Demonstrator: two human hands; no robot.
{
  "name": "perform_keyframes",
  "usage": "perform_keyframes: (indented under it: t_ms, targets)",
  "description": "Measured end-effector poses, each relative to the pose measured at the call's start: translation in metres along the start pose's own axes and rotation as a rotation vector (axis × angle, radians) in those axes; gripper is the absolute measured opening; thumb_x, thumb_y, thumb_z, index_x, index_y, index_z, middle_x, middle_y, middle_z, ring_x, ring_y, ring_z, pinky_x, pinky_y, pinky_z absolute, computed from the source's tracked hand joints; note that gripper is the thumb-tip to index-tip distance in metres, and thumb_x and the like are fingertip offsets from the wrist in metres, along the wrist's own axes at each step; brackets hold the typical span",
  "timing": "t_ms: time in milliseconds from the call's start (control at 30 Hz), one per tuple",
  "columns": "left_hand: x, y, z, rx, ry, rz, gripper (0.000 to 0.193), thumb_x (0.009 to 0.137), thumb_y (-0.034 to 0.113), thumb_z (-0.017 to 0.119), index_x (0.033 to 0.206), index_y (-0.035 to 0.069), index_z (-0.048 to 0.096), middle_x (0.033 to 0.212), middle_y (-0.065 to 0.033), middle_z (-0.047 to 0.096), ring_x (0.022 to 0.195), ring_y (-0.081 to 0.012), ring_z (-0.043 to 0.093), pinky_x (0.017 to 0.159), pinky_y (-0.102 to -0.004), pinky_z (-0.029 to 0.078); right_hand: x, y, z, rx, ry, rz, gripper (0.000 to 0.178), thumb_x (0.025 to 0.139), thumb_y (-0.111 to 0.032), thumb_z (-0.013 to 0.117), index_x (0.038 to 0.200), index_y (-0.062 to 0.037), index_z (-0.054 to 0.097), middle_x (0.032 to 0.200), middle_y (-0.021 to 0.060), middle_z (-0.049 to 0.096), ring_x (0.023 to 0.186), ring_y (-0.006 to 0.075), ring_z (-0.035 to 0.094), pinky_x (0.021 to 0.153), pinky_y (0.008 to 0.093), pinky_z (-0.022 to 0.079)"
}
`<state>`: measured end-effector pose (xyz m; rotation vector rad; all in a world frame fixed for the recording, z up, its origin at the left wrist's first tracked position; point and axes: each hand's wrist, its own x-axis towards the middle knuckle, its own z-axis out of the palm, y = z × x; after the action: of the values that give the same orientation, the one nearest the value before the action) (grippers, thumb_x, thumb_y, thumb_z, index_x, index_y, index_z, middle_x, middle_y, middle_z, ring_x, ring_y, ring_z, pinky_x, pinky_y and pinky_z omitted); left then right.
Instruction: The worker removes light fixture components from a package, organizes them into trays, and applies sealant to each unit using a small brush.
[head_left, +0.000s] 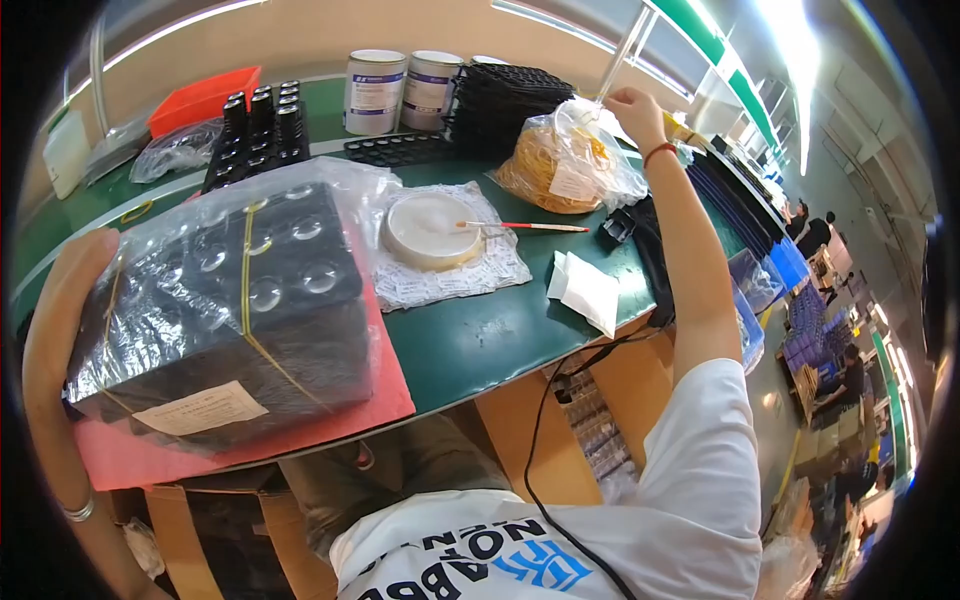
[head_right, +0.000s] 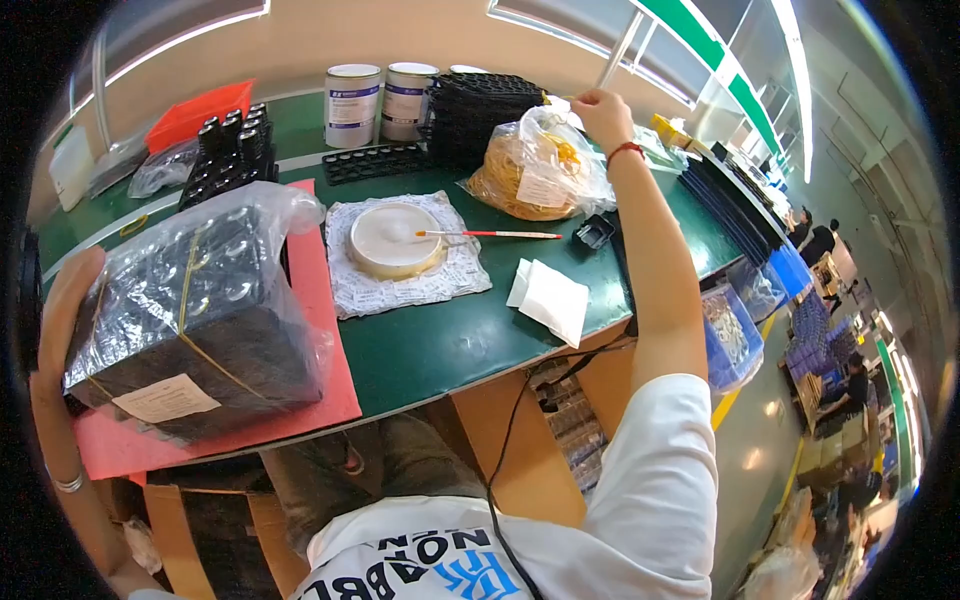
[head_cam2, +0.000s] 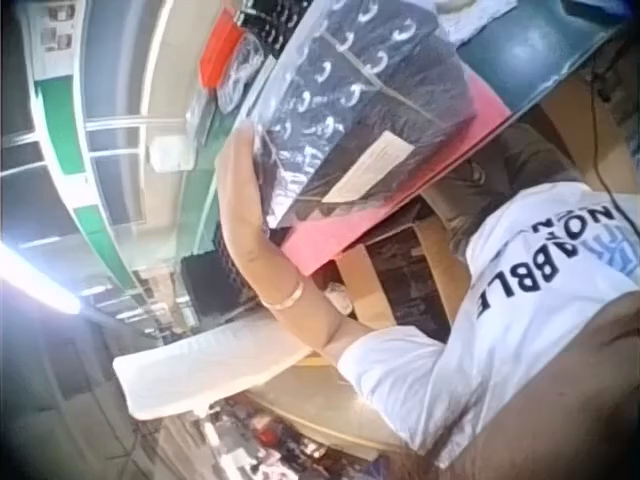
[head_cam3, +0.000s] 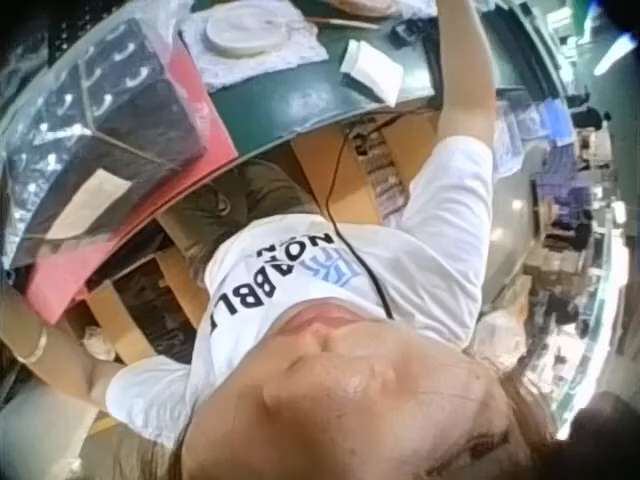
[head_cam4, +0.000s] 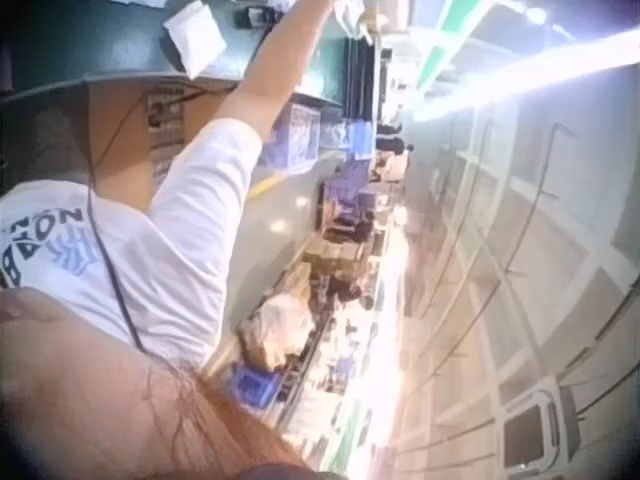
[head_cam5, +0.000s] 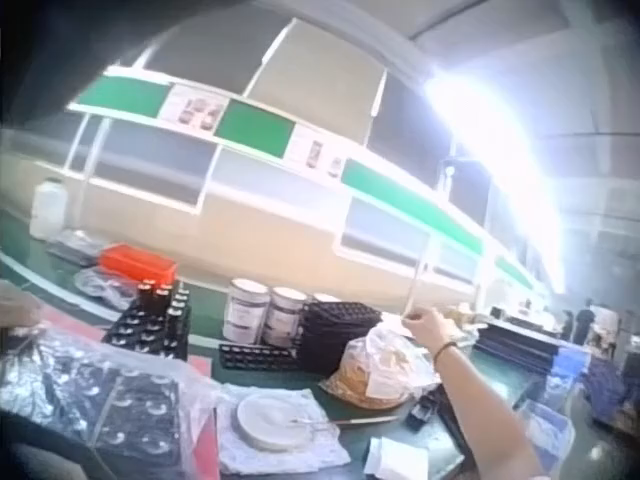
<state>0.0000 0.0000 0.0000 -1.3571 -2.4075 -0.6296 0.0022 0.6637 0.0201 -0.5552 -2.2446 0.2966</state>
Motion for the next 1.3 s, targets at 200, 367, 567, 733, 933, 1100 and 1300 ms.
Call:
perform_keyframes:
  t_ms: [200, 367, 567, 733, 933, 1100, 1300]
  targets:
    - [0.006, -0.020, 0.003, -0.688, 0.076, -0.569, 0.030, 0.091, 0.011, 0.041, 0.119, 0.001, 0.048, 0.124, -0.0108, 0.045, 0.116, -0.0181, 0.040, 0.099, -0.0265, 0.024, -0.019, -0.003, 0.002, 0.111, -0.266, 0.165, 0.029, 0.068, -0.027, 0.068, 0.087, -0.0058, 0.067, 0.072, 0.0079, 0.064, 0.067, 0.0168, 0.062, 0.062, 0.0267, 0.048]
    - [-0.002, -0.003, 0.010, -0.370, 0.137, -0.135, 0.030, 0.086, 0.007, 0.048, 0.115, 0.000, 0.050, 0.119, -0.0128, 0.048, 0.111, -0.0198, 0.045, 0.098, -0.0273, 0.029, -0.014, 0.011, -0.007, 0.199, -0.298, 0.153, 0.023, 0.069, -0.019, 0.068, 0.086, -0.0034, 0.065, 0.073, 0.0060, 0.063, 0.061, 0.0112, 0.059, 0.057, 0.0229, 0.048]
    - [-0.009, -0.031, -0.003, -0.505, 0.023, -0.319, 0.044, 0.084, 0.002, 0.047, 0.127, 0.004, 0.041, 0.130, -0.0171, 0.040, 0.120, -0.0258, 0.039, 0.102, -0.0327, 0.026, -0.020, 0.011, -0.014, -0.265, -0.505, 0.060, 0.033, 0.067, -0.037, 0.066, 0.075, -0.0052, 0.067, 0.068, 0.0068, 0.064, 0.058, 0.0141, 0.061, 0.060, 0.0271, 0.049]
    - [-0.007, -0.032, -0.002, -0.306, -0.003, -0.164, 0.040, 0.086, 0.005, 0.046, 0.126, 0.003, 0.042, 0.130, -0.0154, 0.040, 0.120, -0.0244, 0.039, 0.101, -0.0311, 0.025, -0.022, 0.017, 0.003, -0.342, -0.500, 0.120, 0.036, 0.068, -0.036, 0.065, 0.067, 0.0004, 0.065, 0.059, 0.0070, 0.062, 0.052, 0.0137, 0.059, 0.052, 0.0265, 0.047]
    - [0.000, -0.018, 0.000, -0.739, 0.036, -0.442, 0.033, 0.091, 0.012, 0.041, 0.123, 0.002, 0.045, 0.130, -0.0115, 0.041, 0.122, -0.0203, 0.035, 0.102, -0.0275, 0.023, -0.014, 0.015, 0.004, -0.163, -0.166, 0.159, 0.030, 0.067, -0.036, 0.064, 0.081, -0.0104, 0.070, 0.070, 0.0070, 0.066, 0.067, 0.0180, 0.063, 0.067, 0.0290, 0.049]
    - [-0.006, -0.033, -0.002, -0.439, 0.011, -0.347, 0.035, 0.090, 0.010, 0.042, 0.124, 0.002, 0.044, 0.130, -0.0128, 0.040, 0.120, -0.0213, 0.037, 0.101, -0.0284, 0.024, -0.012, 0.006, -0.010, 0.197, 0.044, 0.156, 0.030, 0.069, -0.032, 0.068, 0.084, -0.0058, 0.069, 0.071, 0.0065, 0.066, 0.064, 0.0132, 0.064, 0.064, 0.0252, 0.049]
    - [-0.007, -0.022, 0.001, -0.061, 0.004, -0.057, 0.038, 0.087, 0.007, 0.044, 0.125, 0.001, 0.042, 0.126, -0.0156, 0.042, 0.117, -0.0248, 0.040, 0.100, -0.0317, 0.026, -0.004, 0.010, -0.016, 0.358, -0.055, 0.185, 0.023, 0.074, -0.026, 0.068, 0.084, -0.0054, 0.069, 0.076, 0.0052, 0.065, 0.064, 0.0108, 0.061, 0.059, 0.0222, 0.048]
